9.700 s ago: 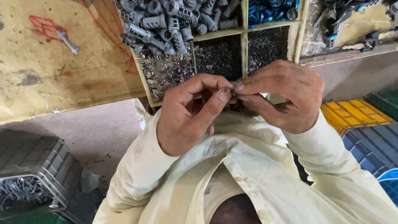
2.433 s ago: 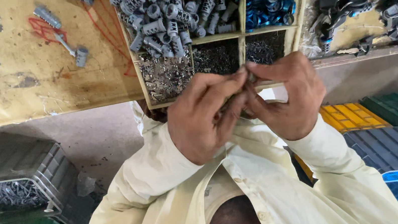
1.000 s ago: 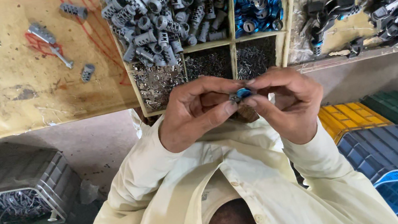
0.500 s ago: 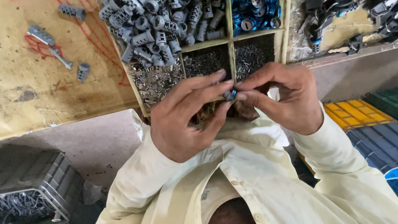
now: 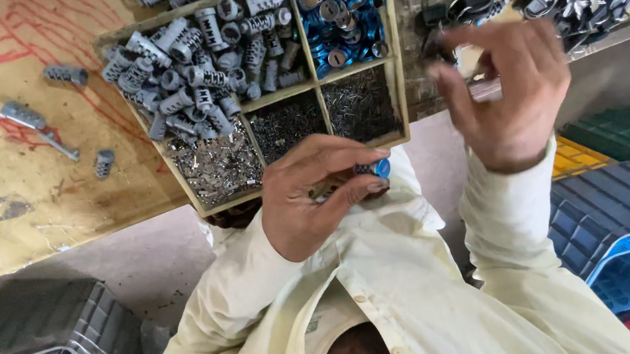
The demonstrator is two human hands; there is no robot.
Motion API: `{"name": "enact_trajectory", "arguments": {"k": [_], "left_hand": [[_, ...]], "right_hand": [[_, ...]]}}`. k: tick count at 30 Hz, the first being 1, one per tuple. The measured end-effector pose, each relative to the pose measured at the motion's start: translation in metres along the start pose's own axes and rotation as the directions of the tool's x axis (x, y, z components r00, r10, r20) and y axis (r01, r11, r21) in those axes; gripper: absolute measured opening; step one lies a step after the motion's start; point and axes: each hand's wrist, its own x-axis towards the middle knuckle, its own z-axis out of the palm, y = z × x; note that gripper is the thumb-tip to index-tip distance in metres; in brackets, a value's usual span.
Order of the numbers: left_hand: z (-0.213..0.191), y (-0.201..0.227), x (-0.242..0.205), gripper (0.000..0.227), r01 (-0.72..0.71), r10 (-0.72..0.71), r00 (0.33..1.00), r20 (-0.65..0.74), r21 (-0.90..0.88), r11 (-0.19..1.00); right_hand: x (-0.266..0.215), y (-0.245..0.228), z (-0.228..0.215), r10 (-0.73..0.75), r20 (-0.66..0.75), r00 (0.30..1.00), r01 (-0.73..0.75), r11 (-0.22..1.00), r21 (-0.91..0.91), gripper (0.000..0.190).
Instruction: The person assembles small key components by hand, inserting pins and attaching blue plastic caps to metal key blanks. The person repeatedly picks parts from a compartmentalized tray and assembles them one at a time.
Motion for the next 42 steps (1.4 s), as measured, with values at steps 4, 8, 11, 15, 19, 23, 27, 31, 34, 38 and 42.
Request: {"name": "enact_trajectory", "arguments": {"k": [4, 8, 11, 15, 19, 23, 27, 31, 34, 38, 42], "left_hand": [[0.003, 0.011, 0.013, 0.023, -0.07, 0.07, 0.998, 0.011, 0.15, 0.986], [0.001, 0.011, 0.024, 0.024, -0.086, 0.086, 0.996, 0.008, 0.153, 0.984], [0.005, 0.007, 0.036, 0.023, 0.04, -0.037, 0.998, 0.047, -0.065, 0.997], [0.007, 0.003, 0.046, 0.025, 0.166, -0.144, 0.977, 0.154, -0.135, 0.977], [0.007, 0.002, 0.044, 0.027, 0.215, -0.196, 0.97, 0.145, -0.127, 0.968], [0.008, -0.003, 0.042, 0.027, 0.256, -0.253, 0.958, 0.133, -0.009, 0.967], [0.015, -0.002, 0.049, 0.032, 0.432, -0.362, 0.886, 0.29, -0.231, 0.872], [0.032, 0.01, 0.044, 0.047, 0.221, -0.182, 0.961, 0.208, -0.185, 0.958], [0.016, 0.028, 0.031, 0.041, -0.018, -0.032, 0.985, 0.169, 0.289, 0.957], [-0.022, 0.049, 0.001, 0.023, -0.067, 0.077, 0.997, 0.01, 0.632, 0.772], [-0.045, 0.062, -0.024, 0.018, 0.071, 0.138, 0.982, -0.131, 0.925, 0.375]], "right_hand": [[0.004, 0.015, 0.009, -0.131, -0.071, 0.989, 0.065, 0.806, -0.588, 0.034], [-0.017, 0.019, 0.007, 0.339, -0.296, 0.893, -0.19, 0.879, 0.437, 0.023], [-0.03, 0.021, 0.008, 0.475, -0.274, 0.836, 0.021, 0.471, 0.882, 0.019], [-0.045, 0.016, 0.005, 0.215, -0.196, 0.957, 0.003, 0.666, 0.746, 0.02], [-0.044, 0.018, -0.011, 0.071, -0.117, 0.991, -0.004, 0.869, 0.495, 0.018], [-0.041, 0.018, -0.014, -0.114, -0.126, 0.985, 0.15, 0.936, 0.318, 0.019], [-0.046, 0.02, -0.005, -0.17, -0.168, 0.971, 0.232, 0.838, 0.495, 0.019], [-0.055, 0.034, -0.009, 0.051, -0.26, 0.964, 0.134, 0.753, 0.644, 0.016], [-0.053, 0.043, -0.014, 0.214, -0.417, 0.884, 0.015, 0.877, 0.481, 0.015], [-0.042, 0.03, -0.004, -0.024, -0.172, 0.985, 0.019, 0.999, -0.03, 0.013], [-0.018, -0.011, 0.012, -0.162, -0.111, 0.981, 0.138, 0.971, -0.195, 0.016]]}}
